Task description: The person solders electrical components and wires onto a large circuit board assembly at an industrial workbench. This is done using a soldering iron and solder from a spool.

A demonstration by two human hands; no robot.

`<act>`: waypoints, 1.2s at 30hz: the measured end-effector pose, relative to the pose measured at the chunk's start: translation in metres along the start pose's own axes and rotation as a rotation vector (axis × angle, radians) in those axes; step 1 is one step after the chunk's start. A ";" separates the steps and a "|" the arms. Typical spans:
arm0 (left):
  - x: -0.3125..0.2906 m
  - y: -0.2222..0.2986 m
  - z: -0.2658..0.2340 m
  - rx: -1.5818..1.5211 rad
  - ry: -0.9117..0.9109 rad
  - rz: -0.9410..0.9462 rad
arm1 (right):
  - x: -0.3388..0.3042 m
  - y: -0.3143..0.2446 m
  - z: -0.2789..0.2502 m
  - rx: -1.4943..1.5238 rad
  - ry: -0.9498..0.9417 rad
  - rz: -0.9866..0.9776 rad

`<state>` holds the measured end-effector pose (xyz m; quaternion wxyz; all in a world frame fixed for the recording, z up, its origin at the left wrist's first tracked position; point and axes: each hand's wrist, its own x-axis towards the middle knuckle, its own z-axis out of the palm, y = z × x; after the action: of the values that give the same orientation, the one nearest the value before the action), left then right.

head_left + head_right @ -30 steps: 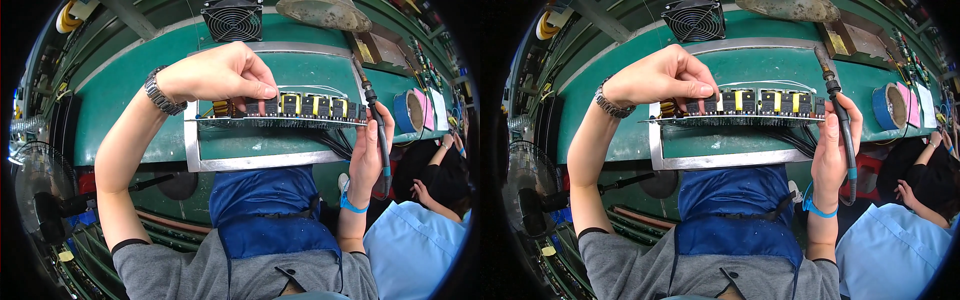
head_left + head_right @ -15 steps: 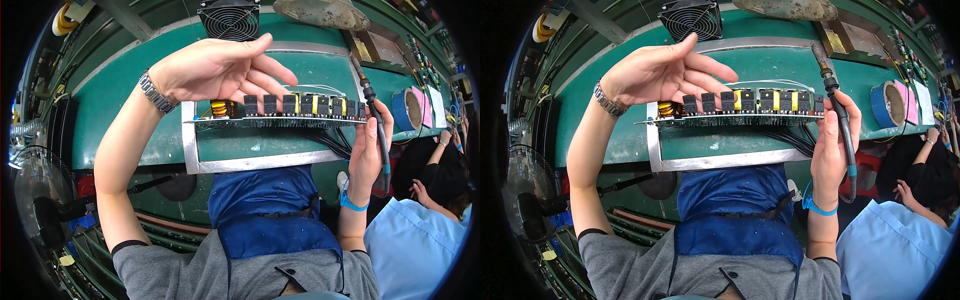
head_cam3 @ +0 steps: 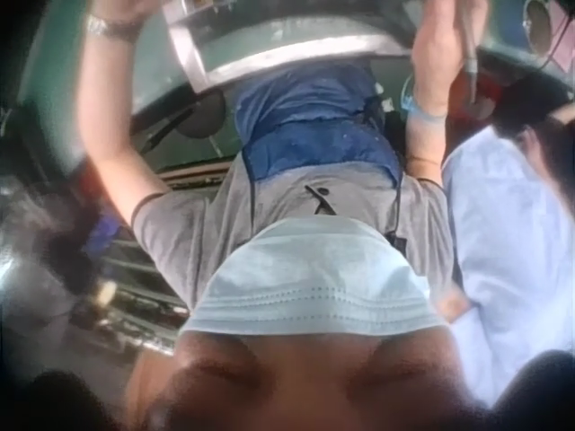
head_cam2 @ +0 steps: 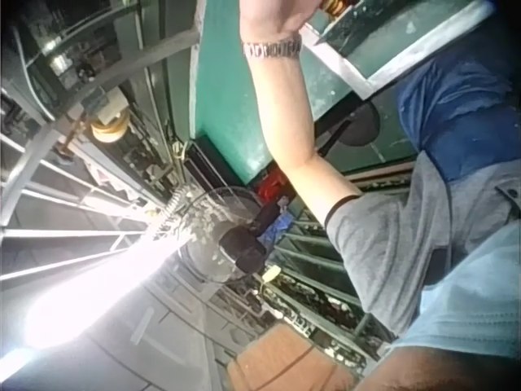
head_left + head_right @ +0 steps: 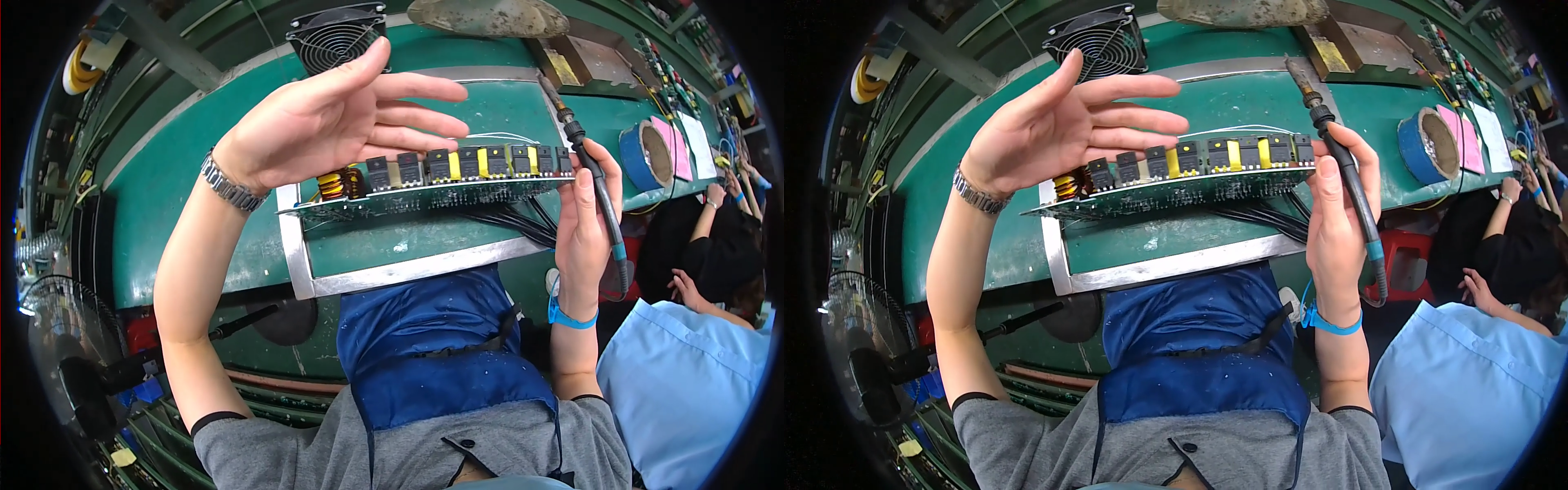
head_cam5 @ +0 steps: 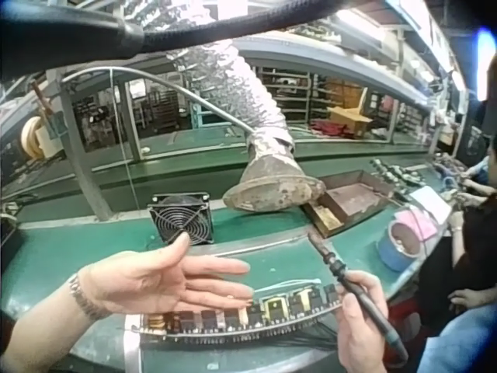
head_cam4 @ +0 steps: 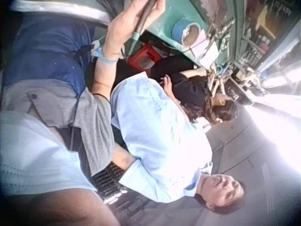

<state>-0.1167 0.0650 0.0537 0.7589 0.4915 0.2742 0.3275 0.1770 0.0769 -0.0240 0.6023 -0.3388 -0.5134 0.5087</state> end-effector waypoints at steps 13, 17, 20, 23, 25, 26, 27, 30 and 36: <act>0.075 0.015 0.041 0.259 0.055 -0.249 | -0.003 0.000 -0.006 0.027 -0.039 -0.008; 0.076 0.018 0.042 0.233 0.062 -0.298 | -0.005 0.000 -0.007 0.002 -0.040 -0.007; 0.072 0.015 0.041 0.234 0.063 -0.267 | -0.005 -0.001 -0.006 -0.004 -0.056 0.011; 0.051 0.020 0.052 0.600 0.186 -0.044 | -0.004 -0.001 -0.008 -0.005 -0.037 0.016; 0.019 0.031 0.055 0.716 0.294 0.074 | 0.000 0.000 -0.013 -0.016 -0.044 0.018; -0.016 0.035 0.066 0.843 0.447 0.207 | -0.001 -0.003 -0.006 -0.029 -0.090 0.014; -0.016 0.025 0.049 0.831 0.385 0.214 | 0.000 -0.001 -0.013 -0.087 -0.032 0.016; -0.077 -0.032 0.040 0.730 0.797 0.246 | 0.002 -0.004 -0.014 -0.078 -0.080 0.037; -0.114 -0.140 0.032 0.525 1.001 0.091 | 0.011 -0.006 -0.009 -0.132 -0.074 0.016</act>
<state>-0.1337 -0.0824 -0.0536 0.3740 0.4599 0.6511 0.4741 0.1867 0.0864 -0.0173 0.5553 -0.3629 -0.5649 0.4908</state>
